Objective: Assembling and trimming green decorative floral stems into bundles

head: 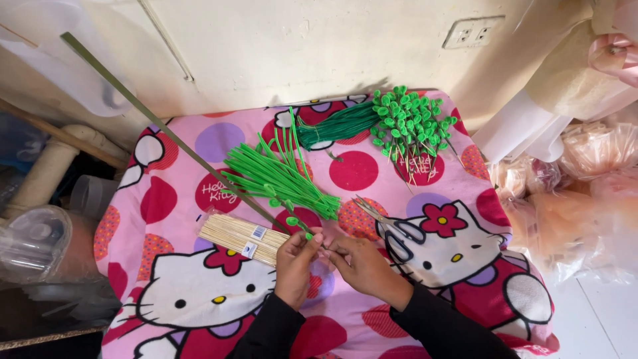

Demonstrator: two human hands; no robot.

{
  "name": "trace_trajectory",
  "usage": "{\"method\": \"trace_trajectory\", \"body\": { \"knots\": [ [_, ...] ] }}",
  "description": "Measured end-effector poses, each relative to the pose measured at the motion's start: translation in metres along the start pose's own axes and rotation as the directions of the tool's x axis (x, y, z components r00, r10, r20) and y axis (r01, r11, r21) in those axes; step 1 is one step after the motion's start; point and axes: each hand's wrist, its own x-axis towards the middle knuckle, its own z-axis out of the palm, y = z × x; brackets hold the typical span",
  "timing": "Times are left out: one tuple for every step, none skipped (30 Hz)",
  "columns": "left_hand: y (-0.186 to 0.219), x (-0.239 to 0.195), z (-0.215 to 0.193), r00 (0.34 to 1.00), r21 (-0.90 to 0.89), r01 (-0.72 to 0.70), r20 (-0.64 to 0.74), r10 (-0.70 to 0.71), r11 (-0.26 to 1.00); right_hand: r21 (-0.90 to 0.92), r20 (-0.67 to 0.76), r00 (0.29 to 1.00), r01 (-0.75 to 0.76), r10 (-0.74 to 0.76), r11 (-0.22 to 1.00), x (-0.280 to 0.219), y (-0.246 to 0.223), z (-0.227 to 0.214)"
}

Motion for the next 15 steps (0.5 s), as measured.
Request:
{"method": "trace_trajectory", "body": {
  "knots": [
    [0.000, 0.000, -0.003, 1.000, -0.001, 0.005, -0.004, -0.005, 1.000, 0.001, 0.004, 1.000, -0.005, 0.005, 1.000, 0.000, -0.004, -0.001],
    [0.000, 0.000, -0.005, 0.997, -0.102, 0.059, 0.062, -0.053, 0.993, 0.069, 0.027, 0.999, -0.025, 0.024, 0.997, 0.001, -0.008, -0.002],
    [0.000, 0.001, -0.007, 0.987, -0.198, 0.118, 0.132, -0.092, 0.973, 0.136, 0.052, 0.998, -0.047, 0.041, 0.990, 0.002, -0.012, -0.004],
    [-0.001, 0.003, -0.009, 0.987, -0.199, 0.115, 0.131, -0.090, 0.973, 0.136, 0.053, 0.998, -0.046, 0.039, 0.990, 0.003, -0.010, -0.002],
    [-0.002, 0.005, -0.011, 0.983, -0.277, 0.121, 0.165, -0.077, 0.953, 0.304, 0.093, 0.993, -0.101, 0.076, 0.947, 0.003, -0.008, 0.000],
    [-0.004, 0.004, -0.014, 0.979, -0.353, 0.134, 0.195, -0.067, 0.926, 0.461, 0.143, 0.983, -0.167, 0.113, 0.872, 0.001, -0.007, 0.003],
    [-0.008, 0.006, -0.014, 0.979, -0.355, 0.136, 0.190, -0.072, 0.925, 0.462, 0.148, 0.982, -0.173, 0.117, 0.870, -0.001, -0.004, 0.006],
    [-0.012, 0.009, -0.015, 0.989, -0.293, 0.100, 0.138, -0.062, 0.951, 0.444, 0.133, 0.984, -0.163, 0.115, 0.881, -0.001, -0.001, 0.009],
    [-0.015, 0.012, -0.017, 0.995, -0.227, 0.068, 0.086, -0.050, 0.972, 0.426, 0.119, 0.986, -0.154, 0.113, 0.892, -0.001, 0.001, 0.012],
    [-0.018, 0.014, -0.018, 0.996, -0.230, 0.068, 0.078, -0.051, 0.971, 0.427, 0.127, 0.985, -0.158, 0.114, 0.890, -0.001, 0.001, 0.012],
    [-0.020, 0.017, -0.019, 0.994, -0.225, 0.063, 0.102, -0.041, 0.972, 0.432, 0.128, 0.985, -0.160, 0.115, 0.887, -0.001, 0.001, 0.011],
    [-0.023, 0.021, -0.020, 0.991, -0.218, 0.062, 0.127, -0.034, 0.974, 0.440, 0.126, 0.985, -0.164, 0.120, 0.883, -0.002, 0.000, 0.011],
    [-0.026, 0.016, -0.026, 0.992, -0.218, 0.066, 0.123, -0.040, 0.974, 0.442, 0.131, 0.983, -0.171, 0.125, 0.881, -0.005, -0.002, 0.014],
    [-0.029, 0.018, -0.028, 0.990, -0.214, 0.076, 0.135, -0.048, 0.974, 0.463, 0.143, 0.981, -0.183, 0.131, 0.867, -0.004, -0.003, 0.014],
    [-0.032, 0.020, -0.030, 0.987, -0.210, 0.087, 0.148, -0.056, 0.974, 0.484, 0.156, 0.978, -0.196, 0.136, 0.853, -0.004, -0.004, 0.015]
  ]
}}
